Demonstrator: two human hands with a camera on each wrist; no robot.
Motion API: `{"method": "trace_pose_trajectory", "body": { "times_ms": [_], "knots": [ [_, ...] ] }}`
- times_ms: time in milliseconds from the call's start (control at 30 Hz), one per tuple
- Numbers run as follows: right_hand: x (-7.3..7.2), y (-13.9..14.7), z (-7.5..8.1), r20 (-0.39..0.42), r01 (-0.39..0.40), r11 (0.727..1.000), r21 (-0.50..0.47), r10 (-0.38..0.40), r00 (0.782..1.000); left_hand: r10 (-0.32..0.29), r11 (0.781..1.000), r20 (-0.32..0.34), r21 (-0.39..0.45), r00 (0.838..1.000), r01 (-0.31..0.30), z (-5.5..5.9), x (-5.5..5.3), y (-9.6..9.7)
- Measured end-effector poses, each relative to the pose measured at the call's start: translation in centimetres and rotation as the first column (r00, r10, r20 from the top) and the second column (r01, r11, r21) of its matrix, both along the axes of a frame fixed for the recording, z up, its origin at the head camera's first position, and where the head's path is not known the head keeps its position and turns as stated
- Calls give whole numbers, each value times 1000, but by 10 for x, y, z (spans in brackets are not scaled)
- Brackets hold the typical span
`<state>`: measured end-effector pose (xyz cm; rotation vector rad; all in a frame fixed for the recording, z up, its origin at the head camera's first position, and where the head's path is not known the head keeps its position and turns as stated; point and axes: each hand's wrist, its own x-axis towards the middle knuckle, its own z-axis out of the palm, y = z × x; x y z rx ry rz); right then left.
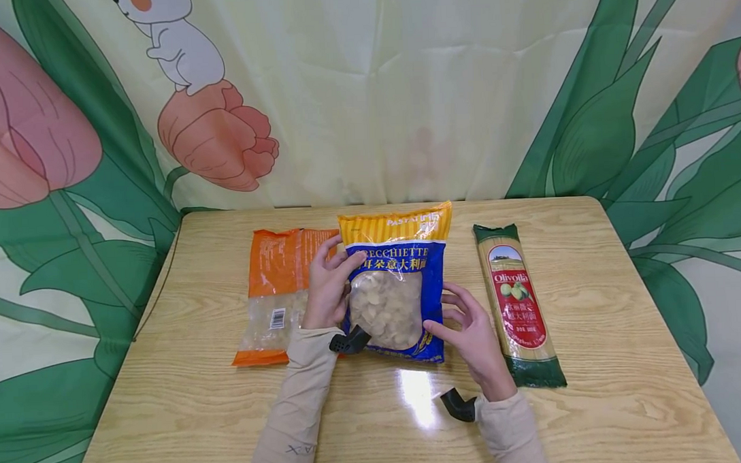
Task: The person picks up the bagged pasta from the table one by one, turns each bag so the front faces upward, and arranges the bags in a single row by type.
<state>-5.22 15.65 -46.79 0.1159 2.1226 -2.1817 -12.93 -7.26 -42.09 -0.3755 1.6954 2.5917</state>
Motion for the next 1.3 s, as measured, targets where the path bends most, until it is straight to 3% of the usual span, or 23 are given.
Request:
{"method": "trace_pose_trajectory", "body": {
  "times_ms": [167,467,800,1067,1300],
  "knots": [
    [-2,-5,5,15,71,996,49,-72,997,29,999,-9,-15,1000,-29,3,1,3],
    [-3,-13,9,14,35,970,239,-40,999,74,996,-32,-56,997,-76,4,2,9],
    [-13,-12,7,26,26,954,298,-35,999,138,975,-50,-170,989,-144,0,1,9],
    [-18,-1,3,25,5,966,260,-12,1000,104,935,-130,-324,986,-141,-7,-3,4],
    [-20,10,-1,56,6,981,193,-17,998,19,940,-93,-338,995,-50,-12,-9,2]
  ]
}}
